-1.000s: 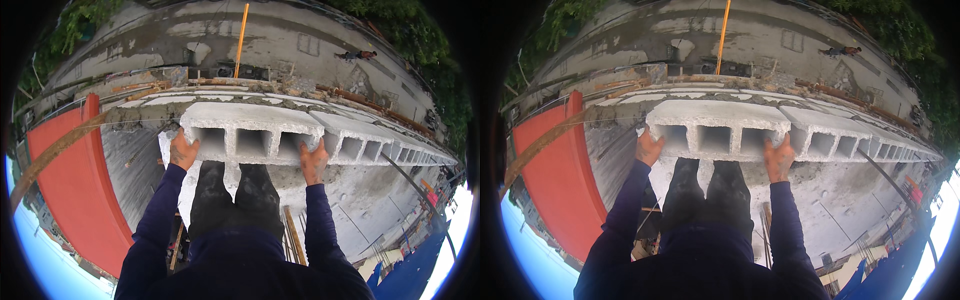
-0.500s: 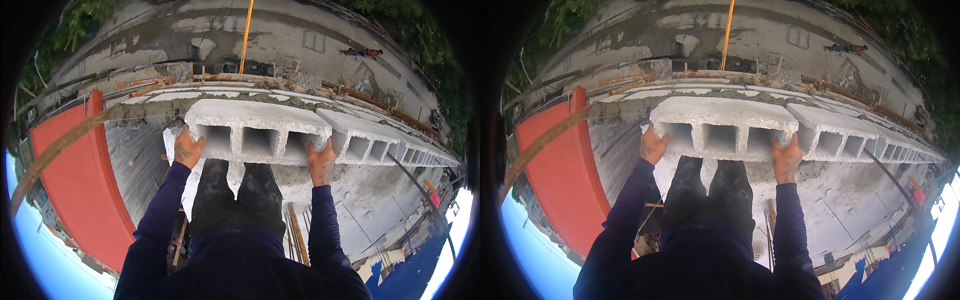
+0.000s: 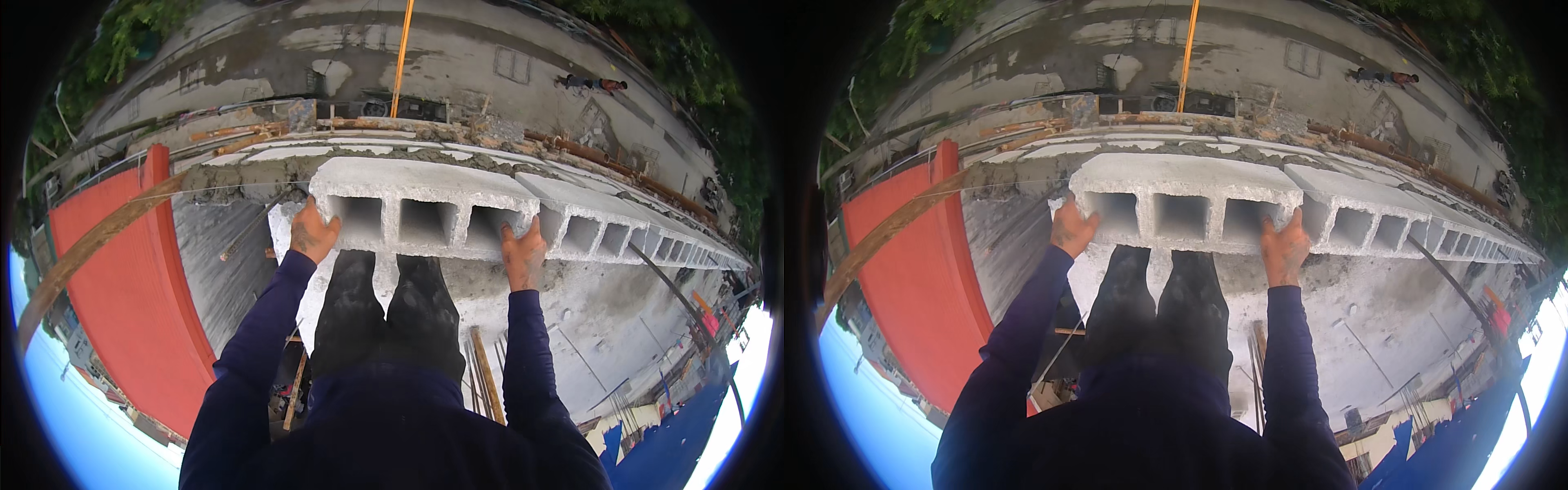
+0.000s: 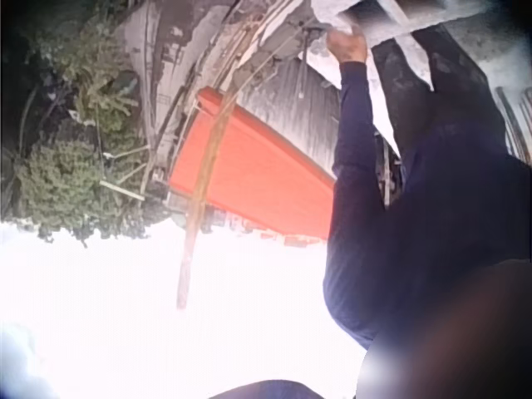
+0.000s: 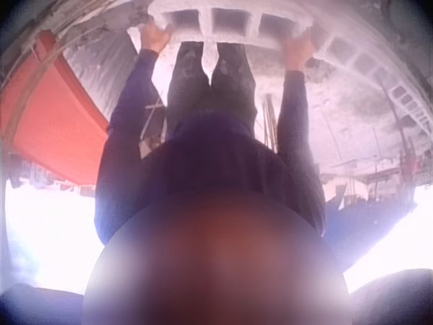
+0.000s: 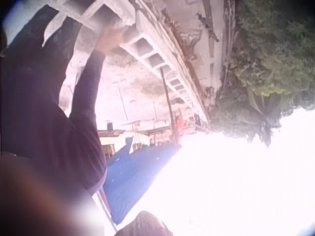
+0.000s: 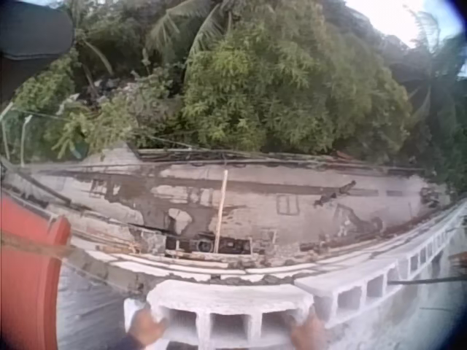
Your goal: The person picks up hollow concrete blocks from a stack, carries them to a partially built wall, and places them in a line on top of existing blocks. The person repeats this process multiple times, walking back and forth between the stack and the wall.
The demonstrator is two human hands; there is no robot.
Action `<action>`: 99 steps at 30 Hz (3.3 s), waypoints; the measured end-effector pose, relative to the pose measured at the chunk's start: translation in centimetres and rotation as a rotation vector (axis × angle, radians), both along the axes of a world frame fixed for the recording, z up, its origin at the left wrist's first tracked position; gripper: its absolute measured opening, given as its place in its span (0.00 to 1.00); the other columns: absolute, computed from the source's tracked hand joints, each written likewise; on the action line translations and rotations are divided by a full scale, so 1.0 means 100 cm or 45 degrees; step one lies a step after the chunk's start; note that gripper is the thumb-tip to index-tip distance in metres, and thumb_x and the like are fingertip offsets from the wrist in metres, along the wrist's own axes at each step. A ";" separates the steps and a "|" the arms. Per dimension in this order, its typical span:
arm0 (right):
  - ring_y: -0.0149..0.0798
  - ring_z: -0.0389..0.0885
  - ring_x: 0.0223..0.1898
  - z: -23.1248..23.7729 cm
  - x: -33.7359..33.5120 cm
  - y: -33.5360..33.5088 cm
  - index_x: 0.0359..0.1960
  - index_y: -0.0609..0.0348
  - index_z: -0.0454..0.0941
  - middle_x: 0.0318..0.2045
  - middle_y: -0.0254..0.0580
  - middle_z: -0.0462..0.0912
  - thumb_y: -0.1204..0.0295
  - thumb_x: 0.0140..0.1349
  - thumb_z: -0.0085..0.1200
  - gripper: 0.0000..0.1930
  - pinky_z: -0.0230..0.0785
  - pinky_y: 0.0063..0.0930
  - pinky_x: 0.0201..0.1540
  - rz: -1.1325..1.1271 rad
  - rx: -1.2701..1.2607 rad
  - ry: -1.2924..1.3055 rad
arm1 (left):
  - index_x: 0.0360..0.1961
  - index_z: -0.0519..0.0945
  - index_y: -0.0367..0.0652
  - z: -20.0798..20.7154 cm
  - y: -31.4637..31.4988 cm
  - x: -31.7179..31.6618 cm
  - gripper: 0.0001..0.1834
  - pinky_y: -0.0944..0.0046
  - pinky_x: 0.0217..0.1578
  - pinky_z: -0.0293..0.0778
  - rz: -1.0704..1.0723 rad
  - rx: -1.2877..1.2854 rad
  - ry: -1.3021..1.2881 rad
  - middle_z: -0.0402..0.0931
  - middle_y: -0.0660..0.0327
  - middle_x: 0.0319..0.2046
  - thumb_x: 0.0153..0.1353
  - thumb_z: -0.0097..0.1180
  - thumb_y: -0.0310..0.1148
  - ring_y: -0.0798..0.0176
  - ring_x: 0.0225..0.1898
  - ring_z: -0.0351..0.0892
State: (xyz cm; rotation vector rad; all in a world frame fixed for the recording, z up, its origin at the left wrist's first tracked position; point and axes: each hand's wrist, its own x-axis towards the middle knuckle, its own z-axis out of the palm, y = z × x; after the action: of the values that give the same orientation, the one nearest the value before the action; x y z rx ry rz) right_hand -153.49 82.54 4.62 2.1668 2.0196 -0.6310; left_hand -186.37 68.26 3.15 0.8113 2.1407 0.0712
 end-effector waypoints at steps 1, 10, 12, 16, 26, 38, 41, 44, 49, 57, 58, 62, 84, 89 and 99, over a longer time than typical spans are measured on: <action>0.59 0.79 0.35 -0.001 0.000 0.001 0.50 0.73 0.66 0.30 0.62 0.79 0.62 0.49 0.60 0.31 0.70 0.45 0.40 -0.009 -0.020 -0.006 | 0.54 0.62 0.19 -0.001 0.000 -0.001 0.38 0.53 0.52 0.67 0.018 0.017 -0.033 0.71 0.31 0.44 0.48 0.57 0.39 0.38 0.49 0.72; 0.57 0.79 0.40 -0.008 0.004 -0.001 0.53 0.69 0.62 0.37 0.61 0.79 0.60 0.50 0.59 0.33 0.70 0.45 0.43 0.024 -0.069 -0.006 | 0.56 0.59 0.20 0.001 0.000 -0.005 0.38 0.53 0.55 0.64 -0.019 0.048 -0.036 0.67 0.30 0.49 0.56 0.51 0.45 0.38 0.54 0.67; 0.57 0.78 0.40 -0.009 0.004 -0.001 0.54 0.69 0.62 0.37 0.61 0.79 0.60 0.50 0.59 0.34 0.70 0.45 0.43 0.021 -0.073 0.012 | 0.57 0.58 0.20 -0.006 0.001 -0.005 0.38 0.52 0.55 0.64 -0.102 0.024 0.016 0.66 0.30 0.50 0.56 0.50 0.45 0.37 0.54 0.67; 0.58 0.78 0.41 -0.009 0.002 0.000 0.55 0.69 0.61 0.38 0.61 0.79 0.61 0.50 0.59 0.34 0.69 0.45 0.45 -0.025 -0.074 0.057 | 0.59 0.55 0.20 -0.016 0.003 -0.009 0.40 0.53 0.55 0.64 -0.087 -0.025 -0.058 0.65 0.31 0.51 0.57 0.50 0.44 0.38 0.54 0.67; 0.59 0.78 0.39 0.001 -0.009 0.003 0.50 0.68 0.60 0.35 0.61 0.79 0.65 0.51 0.59 0.29 0.70 0.45 0.42 -0.115 -0.140 0.070 | 0.60 0.52 0.19 -0.018 0.007 -0.011 0.41 0.54 0.55 0.64 -0.171 -0.075 -0.047 0.64 0.31 0.52 0.57 0.50 0.44 0.39 0.54 0.67; 0.58 0.79 0.37 -0.015 -0.009 -0.007 0.53 0.68 0.58 0.33 0.58 0.80 0.64 0.55 0.52 0.28 0.71 0.47 0.40 -0.121 -0.081 0.140 | 0.60 0.53 0.23 -0.027 0.006 -0.020 0.41 0.53 0.56 0.63 -0.222 -0.025 0.100 0.64 0.34 0.54 0.56 0.54 0.44 0.40 0.56 0.66; 0.52 0.80 0.36 -0.012 -0.010 -0.006 0.57 0.71 0.56 0.35 0.53 0.80 0.68 0.56 0.47 0.28 0.72 0.43 0.38 -0.088 -0.142 0.097 | 0.52 0.70 0.28 0.017 0.031 -0.019 0.32 0.52 0.53 0.66 -0.524 -0.431 0.222 0.72 0.40 0.48 0.56 0.53 0.47 0.44 0.54 0.69; 0.53 0.80 0.33 -0.010 -0.009 -0.007 0.47 0.65 0.61 0.31 0.52 0.80 0.69 0.56 0.48 0.19 0.72 0.44 0.36 -0.116 -0.079 0.127 | 0.47 0.75 0.33 0.074 0.057 -0.009 0.29 0.52 0.53 0.66 -0.494 -0.018 0.160 0.75 0.44 0.46 0.54 0.55 0.49 0.46 0.53 0.69; 0.56 0.79 0.32 -0.009 -0.007 -0.008 0.46 0.66 0.60 0.29 0.55 0.79 0.66 0.54 0.52 0.22 0.71 0.47 0.35 -0.098 -0.023 0.198 | 0.54 0.70 0.38 0.063 0.131 0.017 0.38 0.54 0.56 0.63 -0.910 0.539 -0.175 0.70 0.47 0.53 0.49 0.59 0.55 0.45 0.55 0.68; 0.55 0.79 0.34 0.014 -0.008 -0.005 0.43 0.63 0.61 0.29 0.54 0.79 0.67 0.53 0.55 0.21 0.69 0.47 0.36 -0.112 -0.035 0.234 | 0.55 0.71 0.40 0.014 0.146 0.007 0.42 0.55 0.57 0.62 -1.166 0.013 -0.453 0.69 0.47 0.54 0.47 0.57 0.62 0.48 0.56 0.67; 0.55 0.78 0.34 0.022 -0.009 -0.003 0.43 0.63 0.62 0.29 0.54 0.79 0.66 0.53 0.55 0.21 0.69 0.47 0.37 -0.102 -0.074 0.227 | 0.54 0.73 0.40 0.013 0.142 0.007 0.41 0.55 0.56 0.63 -1.142 0.083 -0.448 0.70 0.47 0.53 0.48 0.56 0.62 0.47 0.56 0.68; 0.53 0.79 0.31 0.062 -0.025 0.017 0.34 0.62 0.68 0.28 0.50 0.79 0.62 0.54 0.57 0.16 0.69 0.42 0.33 -0.140 0.382 0.224 | 0.53 0.74 0.40 0.015 0.140 0.009 0.39 0.54 0.56 0.63 -1.136 0.138 -0.436 0.71 0.46 0.52 0.48 0.56 0.61 0.46 0.56 0.68; 0.48 0.60 0.13 0.100 -0.081 -0.053 0.14 0.64 0.64 0.11 0.51 0.63 0.71 0.56 0.51 0.16 0.56 0.36 0.19 -0.143 0.371 1.234 | 0.48 0.76 0.40 0.012 0.137 0.012 0.31 0.55 0.49 0.69 -1.220 0.343 -0.316 0.77 0.47 0.43 0.48 0.61 0.51 0.47 0.47 0.75; 0.60 0.76 0.26 0.098 -0.011 -0.160 0.23 0.63 0.75 0.22 0.61 0.75 0.59 0.54 0.48 0.17 0.66 0.45 0.30 -0.351 0.056 0.663 | 0.42 0.79 0.43 0.008 0.134 0.022 0.24 0.52 0.44 0.71 -1.206 0.495 -0.254 0.78 0.50 0.39 0.47 0.62 0.47 0.47 0.43 0.76; 0.53 0.79 0.43 0.097 0.113 -0.414 0.35 0.63 0.81 0.37 0.57 0.80 0.54 0.51 0.52 0.23 0.71 0.40 0.46 -1.334 -0.576 -0.047 | 0.30 0.83 0.47 -0.035 0.156 0.012 0.11 0.56 0.40 0.72 -1.097 0.585 -0.426 0.80 0.52 0.31 0.47 0.60 0.40 0.51 0.37 0.79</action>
State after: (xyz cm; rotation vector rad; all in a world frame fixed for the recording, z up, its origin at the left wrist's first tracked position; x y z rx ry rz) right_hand -142.18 41.12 14.33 2.7133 0.4718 -0.9794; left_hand -185.14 83.86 -0.30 1.7847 1.3318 0.2316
